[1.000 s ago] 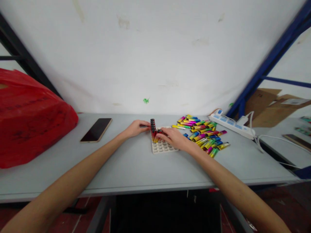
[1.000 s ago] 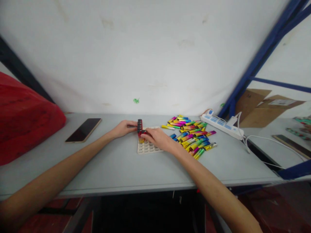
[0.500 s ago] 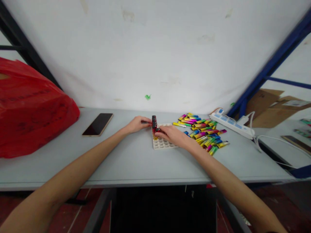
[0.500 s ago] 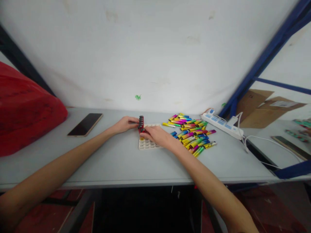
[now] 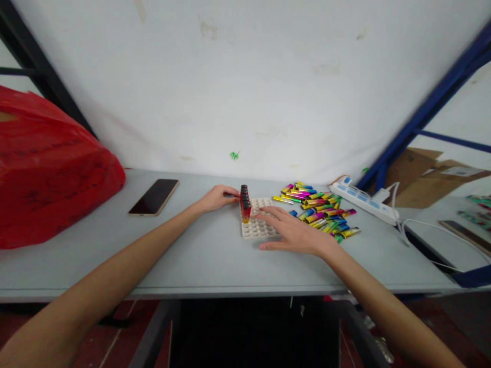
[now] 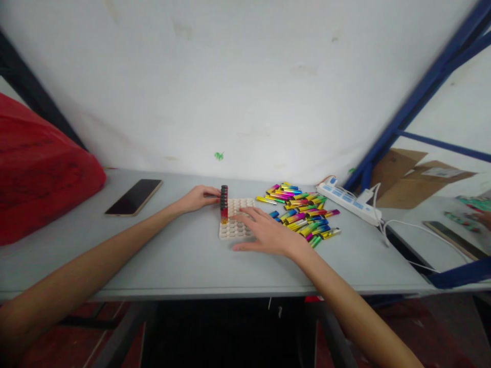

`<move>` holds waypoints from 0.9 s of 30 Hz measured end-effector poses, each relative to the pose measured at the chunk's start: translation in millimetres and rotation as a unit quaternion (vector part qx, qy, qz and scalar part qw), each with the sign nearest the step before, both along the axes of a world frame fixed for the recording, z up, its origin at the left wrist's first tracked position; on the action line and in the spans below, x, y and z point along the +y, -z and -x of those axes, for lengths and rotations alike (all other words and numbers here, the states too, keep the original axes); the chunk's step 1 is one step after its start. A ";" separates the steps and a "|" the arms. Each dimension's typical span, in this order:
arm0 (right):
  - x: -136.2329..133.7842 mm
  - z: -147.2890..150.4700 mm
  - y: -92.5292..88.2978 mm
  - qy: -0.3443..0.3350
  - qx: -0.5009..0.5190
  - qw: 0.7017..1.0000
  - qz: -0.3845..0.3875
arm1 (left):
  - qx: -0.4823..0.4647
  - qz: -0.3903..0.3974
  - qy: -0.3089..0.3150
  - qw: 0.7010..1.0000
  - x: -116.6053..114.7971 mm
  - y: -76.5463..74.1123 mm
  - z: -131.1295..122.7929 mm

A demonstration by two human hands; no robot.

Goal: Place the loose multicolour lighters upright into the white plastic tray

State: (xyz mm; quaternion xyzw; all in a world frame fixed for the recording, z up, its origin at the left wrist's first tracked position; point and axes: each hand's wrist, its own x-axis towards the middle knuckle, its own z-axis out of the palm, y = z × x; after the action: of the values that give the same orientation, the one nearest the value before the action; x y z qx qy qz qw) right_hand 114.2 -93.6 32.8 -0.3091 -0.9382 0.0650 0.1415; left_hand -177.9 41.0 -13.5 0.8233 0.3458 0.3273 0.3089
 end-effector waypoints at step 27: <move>52.0 32.2 26.4 0.052 -0.092 0.988 -0.108 | 0.037 -0.026 -0.018 0.999 54.9 -2.4 -3.0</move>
State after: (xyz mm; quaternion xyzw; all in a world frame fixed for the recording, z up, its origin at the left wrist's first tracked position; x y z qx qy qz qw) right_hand 82.0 -41.6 6.4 -0.3451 -0.9313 -0.0733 0.0907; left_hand -174.9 95.9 -11.1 0.8364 0.3631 0.3108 0.2683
